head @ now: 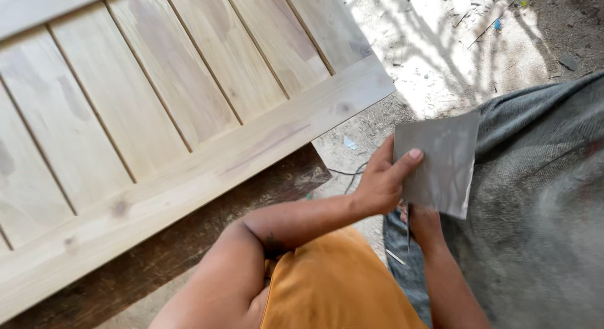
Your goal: The person applies a filler substance to the gaps between wooden planks on a door using a metal putty knife, then smooths the surface with a sanding block. The person works on multiple sections of the door, repeatedly applying filler and sanding.
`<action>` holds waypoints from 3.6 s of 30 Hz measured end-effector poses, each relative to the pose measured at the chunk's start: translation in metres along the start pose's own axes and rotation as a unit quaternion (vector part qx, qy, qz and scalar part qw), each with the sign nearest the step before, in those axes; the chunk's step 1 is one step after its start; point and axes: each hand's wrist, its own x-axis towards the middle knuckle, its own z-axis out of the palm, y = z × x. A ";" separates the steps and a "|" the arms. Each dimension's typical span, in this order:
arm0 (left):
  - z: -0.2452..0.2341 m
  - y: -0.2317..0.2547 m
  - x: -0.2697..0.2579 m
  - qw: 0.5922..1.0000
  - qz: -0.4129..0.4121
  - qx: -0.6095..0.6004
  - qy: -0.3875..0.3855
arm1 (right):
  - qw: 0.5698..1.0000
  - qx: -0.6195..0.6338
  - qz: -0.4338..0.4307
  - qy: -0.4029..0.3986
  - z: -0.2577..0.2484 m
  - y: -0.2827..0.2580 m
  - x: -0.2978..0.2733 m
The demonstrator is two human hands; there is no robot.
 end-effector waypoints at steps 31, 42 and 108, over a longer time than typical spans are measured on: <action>-0.029 -0.098 0.221 0.942 0.164 -0.131 0.262 | 0.696 -0.133 -0.606 -0.362 -0.044 -0.238 0.304; 0.007 -0.111 0.262 0.917 0.142 0.291 0.232 | 0.696 0.035 -0.576 -0.428 0.015 -0.244 0.293; -0.062 -0.375 -0.137 0.246 -0.112 -0.007 0.963 | 0.419 -0.671 -0.256 -0.556 0.464 0.039 0.349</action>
